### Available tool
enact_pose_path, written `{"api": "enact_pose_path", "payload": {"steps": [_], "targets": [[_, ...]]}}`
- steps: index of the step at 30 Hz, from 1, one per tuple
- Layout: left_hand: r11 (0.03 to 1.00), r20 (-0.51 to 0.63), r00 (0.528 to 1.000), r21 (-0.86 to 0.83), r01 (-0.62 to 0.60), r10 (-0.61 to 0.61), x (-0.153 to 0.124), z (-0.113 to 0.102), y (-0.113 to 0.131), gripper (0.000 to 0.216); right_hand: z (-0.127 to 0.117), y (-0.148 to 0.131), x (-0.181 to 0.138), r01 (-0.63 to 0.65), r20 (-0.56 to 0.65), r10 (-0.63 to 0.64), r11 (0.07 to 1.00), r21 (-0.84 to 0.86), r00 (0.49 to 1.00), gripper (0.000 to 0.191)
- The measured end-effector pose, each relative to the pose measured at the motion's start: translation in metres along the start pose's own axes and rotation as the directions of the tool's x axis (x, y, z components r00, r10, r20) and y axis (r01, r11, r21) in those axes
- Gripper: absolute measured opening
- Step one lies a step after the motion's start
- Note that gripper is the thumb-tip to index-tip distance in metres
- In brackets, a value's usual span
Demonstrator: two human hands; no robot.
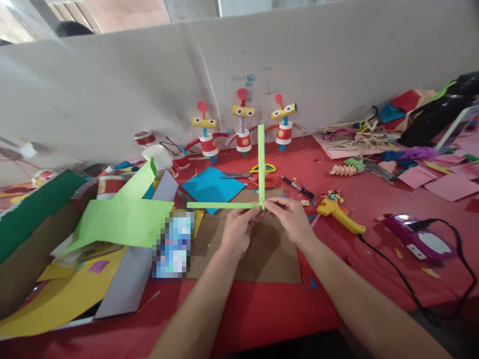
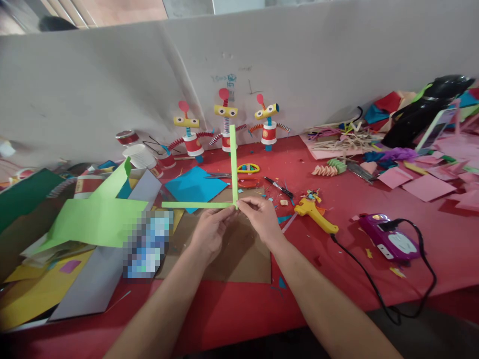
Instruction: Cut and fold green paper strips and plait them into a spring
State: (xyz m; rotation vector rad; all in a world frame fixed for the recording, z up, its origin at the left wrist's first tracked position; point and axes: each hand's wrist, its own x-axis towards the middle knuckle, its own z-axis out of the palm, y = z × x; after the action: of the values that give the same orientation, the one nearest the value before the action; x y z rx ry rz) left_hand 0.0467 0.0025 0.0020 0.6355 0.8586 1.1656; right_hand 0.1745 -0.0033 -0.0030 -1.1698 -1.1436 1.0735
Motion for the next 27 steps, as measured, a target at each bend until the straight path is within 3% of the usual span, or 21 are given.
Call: {"api": "enact_pose_path", "payload": {"steps": [5,9,13,17,22,27], "targets": [[0.985,0.058,0.990,-0.107,0.134,-0.129,0.004,-0.005,0.004,0.018,0.000,0.001,0.000,-0.070,0.064,0.057,0.970,0.231,0.996,0.017],[0.966,0.060,0.980,-0.167,0.196,-0.189,0.006,-0.006,0.006,0.018,0.001,-0.002,-0.002,-0.041,0.107,0.015,0.970,0.241,0.994,0.017],[0.953,0.058,0.976,-0.214,0.216,-0.209,0.006,-0.007,0.009,0.021,0.003,-0.006,-0.007,0.161,0.121,-0.164,0.986,0.036,0.979,0.025],[0.949,0.111,0.971,-0.216,0.230,-0.210,0.005,-0.008,0.011,0.022,0.005,-0.006,-0.009,0.348,0.079,-0.339,0.920,-0.178,0.937,0.018],[0.949,0.168,0.963,-0.202,0.243,-0.211,0.005,-0.008,0.011,0.016,0.003,-0.006,-0.011,0.478,0.066,-0.485,0.816,-0.326,0.872,0.010],[0.954,0.164,0.966,-0.193,0.229,-0.199,0.003,-0.005,0.009,0.020,0.002,-0.007,-0.012,0.522,0.045,-0.548,0.764,-0.380,0.835,0.009]]}}
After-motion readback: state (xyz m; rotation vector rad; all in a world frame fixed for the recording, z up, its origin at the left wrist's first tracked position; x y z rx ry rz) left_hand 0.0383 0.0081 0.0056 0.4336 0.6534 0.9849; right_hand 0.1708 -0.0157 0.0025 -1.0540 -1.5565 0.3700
